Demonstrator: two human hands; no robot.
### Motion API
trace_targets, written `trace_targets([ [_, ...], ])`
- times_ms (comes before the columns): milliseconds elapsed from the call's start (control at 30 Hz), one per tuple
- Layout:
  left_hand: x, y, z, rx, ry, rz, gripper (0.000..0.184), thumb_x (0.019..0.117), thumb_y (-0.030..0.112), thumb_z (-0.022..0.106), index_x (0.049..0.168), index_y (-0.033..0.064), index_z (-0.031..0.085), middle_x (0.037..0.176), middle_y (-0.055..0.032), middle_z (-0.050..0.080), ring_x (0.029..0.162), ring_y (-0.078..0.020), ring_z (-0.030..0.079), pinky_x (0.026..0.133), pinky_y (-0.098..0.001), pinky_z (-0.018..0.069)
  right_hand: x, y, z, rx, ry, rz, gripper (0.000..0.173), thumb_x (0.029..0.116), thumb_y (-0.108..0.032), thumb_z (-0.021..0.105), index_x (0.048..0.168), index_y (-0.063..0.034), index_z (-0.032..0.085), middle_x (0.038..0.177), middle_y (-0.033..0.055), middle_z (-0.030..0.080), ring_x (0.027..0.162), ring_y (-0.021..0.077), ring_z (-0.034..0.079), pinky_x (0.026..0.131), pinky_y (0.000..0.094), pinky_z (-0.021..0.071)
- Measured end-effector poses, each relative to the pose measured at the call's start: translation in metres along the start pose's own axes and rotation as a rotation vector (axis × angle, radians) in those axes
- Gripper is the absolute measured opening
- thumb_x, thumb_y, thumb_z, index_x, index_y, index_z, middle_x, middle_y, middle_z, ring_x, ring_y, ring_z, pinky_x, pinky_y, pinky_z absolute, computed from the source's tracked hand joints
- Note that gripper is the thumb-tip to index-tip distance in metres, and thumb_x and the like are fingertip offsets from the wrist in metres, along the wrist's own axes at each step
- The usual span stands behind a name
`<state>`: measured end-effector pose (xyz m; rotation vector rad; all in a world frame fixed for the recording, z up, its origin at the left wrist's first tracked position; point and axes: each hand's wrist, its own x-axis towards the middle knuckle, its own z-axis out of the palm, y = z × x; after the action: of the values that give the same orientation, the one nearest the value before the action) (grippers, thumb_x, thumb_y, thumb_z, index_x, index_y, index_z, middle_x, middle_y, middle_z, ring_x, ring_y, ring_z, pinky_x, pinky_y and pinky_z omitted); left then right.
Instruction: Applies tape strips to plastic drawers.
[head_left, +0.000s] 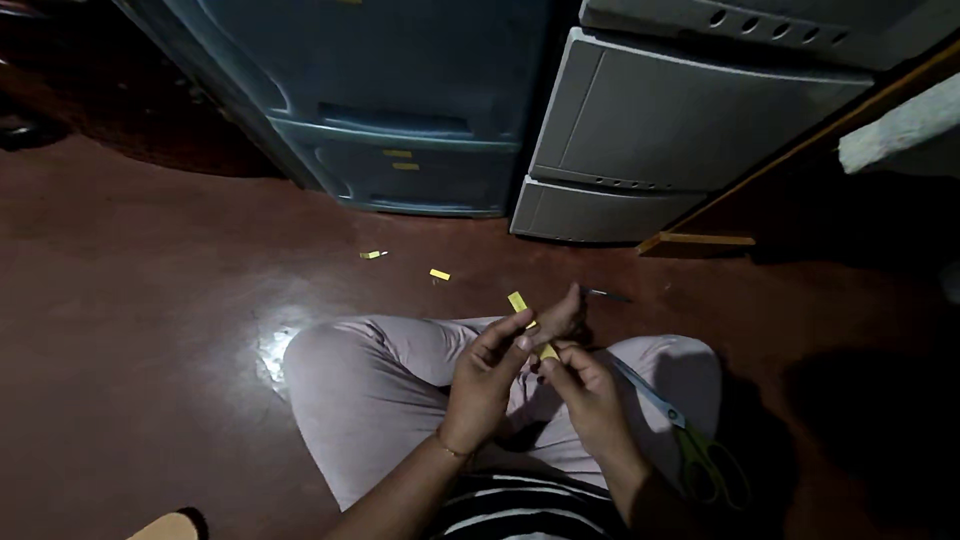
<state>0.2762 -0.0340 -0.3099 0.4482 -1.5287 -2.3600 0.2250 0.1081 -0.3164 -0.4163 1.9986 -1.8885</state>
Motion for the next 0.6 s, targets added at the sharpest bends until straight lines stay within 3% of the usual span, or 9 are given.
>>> trace_targets([
  [100, -0.001, -0.001, 0.004, 0.077, -0.031, -0.002, 0.036, 0.0967, 0.000, 0.064, 0.132, -0.0065, 0.061, 0.126, -0.0130, 0.068, 0.105, -0.0166, 0.071, 0.090, -0.0305, 0.0608, -0.007, -0.002, 0.001, -0.065, 0.026, 0.051, 0.018, 0.0980, -0.017, 0.065, 0.086, -0.0040, 0.068, 0.084, 0.0006, 0.066, 0.077, 0.0044, 0.065, 0.073, 0.0203, 0.0577],
  [200, 0.000, -0.004, 0.006, 0.165, -0.079, 0.005, 0.041, 0.0947, 0.001, 0.068, 0.134, -0.0042, 0.060, 0.131, -0.0133, 0.065, 0.099, -0.0174, 0.072, 0.086, -0.0305, 0.0627, -0.012, -0.003, 0.000, -0.069, 0.040, 0.104, 0.016, 0.0985, -0.016, 0.065, 0.091, -0.0026, 0.069, 0.081, 0.0002, 0.067, 0.073, 0.0044, 0.066, 0.068, 0.0202, 0.0581],
  [267, 0.004, -0.005, 0.005, 0.194, -0.130, 0.004, 0.048, 0.0920, -0.001, 0.070, 0.138, -0.0030, 0.057, 0.133, -0.0126, 0.063, 0.098, -0.0168, 0.073, 0.086, -0.0311, 0.0637, -0.020, -0.002, -0.009, -0.022, 0.001, 0.084, 0.022, 0.0970, -0.014, 0.067, 0.112, 0.0029, 0.064, 0.094, 0.0045, 0.070, 0.080, 0.0079, 0.069, 0.071, 0.0239, 0.0611],
  [333, 0.009, -0.003, 0.002, 0.215, -0.169, -0.010, 0.053, 0.0898, -0.002, 0.072, 0.140, -0.0010, 0.057, 0.136, -0.0114, 0.062, 0.098, -0.0162, 0.073, 0.086, -0.0311, 0.0636, -0.031, -0.002, -0.033, -0.085, -0.019, 0.046, 0.054, 0.0931, -0.013, 0.072, 0.137, 0.0063, 0.048, 0.115, 0.0098, 0.070, 0.090, 0.0114, 0.071, 0.076, 0.0279, 0.0624],
  [400, 0.015, 0.000, -0.003, 0.206, -0.210, -0.015, 0.054, 0.0880, -0.003, 0.073, 0.140, 0.0001, 0.058, 0.137, -0.0103, 0.062, 0.101, -0.0168, 0.072, 0.088, -0.0316, 0.0629, -0.046, 0.002, -0.073, -0.398, 0.083, 0.036, 0.059, 0.0909, -0.018, 0.074, 0.139, 0.0064, 0.049, 0.125, 0.0136, 0.068, 0.095, 0.0139, 0.072, 0.078, 0.0292, 0.0616],
  [433, 0.017, 0.001, -0.005, 0.194, -0.229, -0.023, 0.054, 0.0872, -0.004, 0.073, 0.139, 0.0008, 0.059, 0.137, -0.0097, 0.063, 0.101, -0.0169, 0.072, 0.088, -0.0314, 0.0626, -0.056, 0.003, -0.097, -0.625, 0.137, 0.053, 0.051, 0.0925, -0.018, 0.072, 0.134, 0.0068, 0.057, 0.124, 0.0170, 0.067, 0.097, 0.0178, 0.070, 0.081, 0.0321, 0.0606],
  [467, 0.018, 0.003, -0.005, 0.179, -0.245, -0.041, 0.054, 0.0866, -0.005, 0.074, 0.138, 0.0013, 0.060, 0.136, -0.0097, 0.063, 0.101, -0.0176, 0.072, 0.088, -0.0319, 0.0627, -0.064, -0.005, -0.119, -0.851, 0.167, 0.151, 0.043, 0.0939, -0.016, 0.070, 0.129, 0.0078, 0.062, 0.122, 0.0236, 0.066, 0.103, 0.0288, 0.068, 0.088, 0.0427, 0.0583],
  [533, 0.021, 0.003, -0.005, 0.163, -0.268, -0.080, 0.053, 0.0857, -0.005, 0.074, 0.137, 0.0024, 0.061, 0.134, -0.0090, 0.064, 0.101, -0.0179, 0.072, 0.088, -0.0323, 0.0628, -0.075, -0.024, -0.153, -1.116, 0.096, 0.450, 0.041, 0.0987, -0.018, 0.065, 0.128, 0.0114, 0.062, 0.128, 0.0360, 0.060, 0.120, 0.0507, 0.060, 0.103, 0.0654, 0.0452],
  [600, 0.024, 0.002, -0.002, 0.148, -0.301, -0.099, 0.053, 0.0857, -0.005, 0.074, 0.137, 0.0021, 0.061, 0.129, -0.0081, 0.066, 0.099, -0.0159, 0.071, 0.086, -0.0303, 0.0622, -0.085, -0.035, -0.167, -1.150, 0.001, 0.686, 0.047, 0.1021, -0.024, 0.060, 0.132, 0.0120, 0.059, 0.130, 0.0377, 0.059, 0.123, 0.0535, 0.056, 0.107, 0.0682, 0.0400],
])
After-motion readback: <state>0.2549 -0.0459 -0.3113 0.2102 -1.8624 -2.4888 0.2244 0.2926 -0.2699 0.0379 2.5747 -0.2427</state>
